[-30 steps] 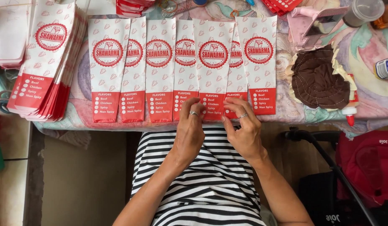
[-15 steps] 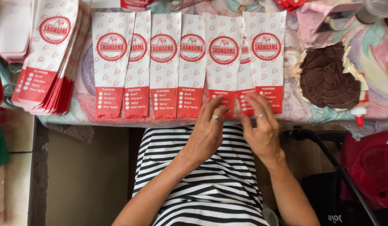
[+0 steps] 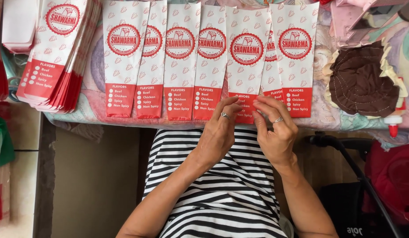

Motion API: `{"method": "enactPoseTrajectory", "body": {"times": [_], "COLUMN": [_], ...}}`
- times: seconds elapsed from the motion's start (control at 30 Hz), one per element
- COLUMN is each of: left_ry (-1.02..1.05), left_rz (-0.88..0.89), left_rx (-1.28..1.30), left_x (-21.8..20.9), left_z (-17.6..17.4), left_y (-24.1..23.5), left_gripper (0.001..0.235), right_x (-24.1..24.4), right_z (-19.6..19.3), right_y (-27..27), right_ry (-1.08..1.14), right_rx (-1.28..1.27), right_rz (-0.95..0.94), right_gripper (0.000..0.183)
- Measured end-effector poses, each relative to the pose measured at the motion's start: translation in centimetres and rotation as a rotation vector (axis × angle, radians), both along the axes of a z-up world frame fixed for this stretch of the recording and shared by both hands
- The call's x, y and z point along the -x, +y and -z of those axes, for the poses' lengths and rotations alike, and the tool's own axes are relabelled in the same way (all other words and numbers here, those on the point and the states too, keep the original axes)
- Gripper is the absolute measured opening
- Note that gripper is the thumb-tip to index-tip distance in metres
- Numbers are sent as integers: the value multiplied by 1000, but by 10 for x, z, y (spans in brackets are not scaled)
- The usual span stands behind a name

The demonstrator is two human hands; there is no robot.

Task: The person applies glue to paper packaging sleeves and presses the edges together to seal them.

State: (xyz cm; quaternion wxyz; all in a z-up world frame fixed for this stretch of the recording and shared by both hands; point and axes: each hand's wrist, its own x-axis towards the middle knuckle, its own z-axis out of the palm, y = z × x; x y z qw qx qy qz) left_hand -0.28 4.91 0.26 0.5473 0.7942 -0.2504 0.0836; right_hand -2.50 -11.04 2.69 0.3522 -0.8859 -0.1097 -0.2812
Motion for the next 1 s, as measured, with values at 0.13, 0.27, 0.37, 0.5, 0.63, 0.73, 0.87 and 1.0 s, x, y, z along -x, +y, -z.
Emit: {"method": "enactPoseTrajectory", "body": {"times": [0.13,0.27,0.37,0.5,0.63,0.73,0.87,1.0], "left_ry": [-32,-58,-74,-68,-128,-182,-193,-131], "left_rz": [-9,-32,-8,-30,-51,-54,-35,-19], "left_rx": [-13,-59,-67,-105,-142,-162,-175,-180], "left_x": [-2,-2,-3,-1,0,0,2,6], "left_z": [0,10,6,10,7,17,12,21], "left_y": [-2,-3,1,1,1,-1,3,3], "left_gripper": [23,19,19,19,21,22,26,41], "right_x": [-2,-1,3,5,5,4,6,9], "right_z": [4,13,13,5,18,26,21,16], "right_y": [2,2,2,2,10,19,13,8], "right_ry": [24,-2,-5,38,-3,-52,-40,25], "right_rx": [10,17,23,-29,5,67,92,88], "right_rz": [-7,31,11,-19,40,83,63,46], "right_gripper": [33,35,25,21,23,32,28,26]}}
